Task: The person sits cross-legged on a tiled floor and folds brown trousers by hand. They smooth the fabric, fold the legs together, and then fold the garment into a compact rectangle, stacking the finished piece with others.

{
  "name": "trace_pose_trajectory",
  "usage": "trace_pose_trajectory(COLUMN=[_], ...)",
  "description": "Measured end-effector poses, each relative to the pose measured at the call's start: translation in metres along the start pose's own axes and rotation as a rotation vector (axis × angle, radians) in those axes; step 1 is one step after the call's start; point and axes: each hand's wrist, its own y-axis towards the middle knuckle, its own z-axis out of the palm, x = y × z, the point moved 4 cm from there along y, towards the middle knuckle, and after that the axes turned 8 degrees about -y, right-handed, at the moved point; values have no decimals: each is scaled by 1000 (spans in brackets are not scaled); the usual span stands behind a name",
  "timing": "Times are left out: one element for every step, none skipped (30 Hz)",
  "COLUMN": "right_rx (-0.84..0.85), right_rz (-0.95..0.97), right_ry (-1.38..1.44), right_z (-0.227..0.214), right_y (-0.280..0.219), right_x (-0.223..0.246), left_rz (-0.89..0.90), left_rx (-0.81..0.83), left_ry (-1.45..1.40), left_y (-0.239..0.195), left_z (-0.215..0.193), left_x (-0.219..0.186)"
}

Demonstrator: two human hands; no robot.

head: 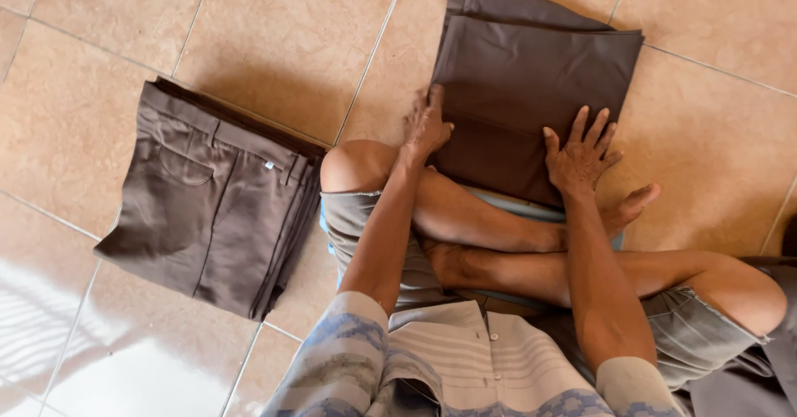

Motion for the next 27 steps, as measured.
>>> trace_pose_trajectory(right_rx=[6,9,12,14,25,33,30,30,30,33,44,54,56,62,69,66,102,133,124,79,34,31,-14,-58,-60,83,227], right_rz=[-7,2,11,1,7,12,3,16,29,27,29,30,27,34,41,44,34,26,30,7,-16,-11,-22,-34,-30,-8,13], right_ry=[2,10,17,10,6,6,4,-9,-21,-25,-13,0,-4,-3,-3,-2,-7,-10,-9,-22,-36,-36,158,349,346,373,399], right_z=[0,-1,-1,-4,-6,-8,-8,-7,-6,-6,-7,-7,-6,-5,-4,-4,-3,-4,-6,-9,-12,-18,-25,-33,-30,-21,-12], right_y=[0,1,1,-1,-3,-3,-1,-2,-2,-2,-2,-2,-3,-1,0,2,4,9,14,19,24,24,25,25,30,34,38], right_x=[2,1,0,1,1,5,6,6,5,5,4,5,4,4,4,4,4,4,6,11,16,33,50,65,79,94,109], left_rz=[-9,-115,-220,-227,-230,-231,-236,-240,-243,-247,-246,-245,-249,-226,-203,-199,-70,63,73,170,266,272,311,349,353,372,390], left_rx=[-2,-44,-85,-87,-84,-85,-91,-81,-71,-69,-95,-122,-121,-104,-86,-86,-166,-248,-251,-432,-613,-612,-689,-763,-761,-708,-656], left_ry=[1,-16,-32,-42,31,107,101,-2,-105,-108,-189,-271,-274,-305,-336,-336,-250,-164,-165,36,240,239,300,359,355,295,234], left_y=[13,25,37,30,24,20,24,26,29,30,31,32,34,39,43,27,11,-3,-19,-39,-61,-67,-76,-86,-90,-93,-96], left_z=[10,20,30,33,36,35,34,36,39,40,40,40,44,47,50,45,36,26,25,19,15,18,21,25,33,42,51], left_x=[20,42,65,58,52,45,48,51,54,55,55,56,57,56,55,41,23,2,-15,-34,-53,-63,-74,-85,-93,-99,-106])
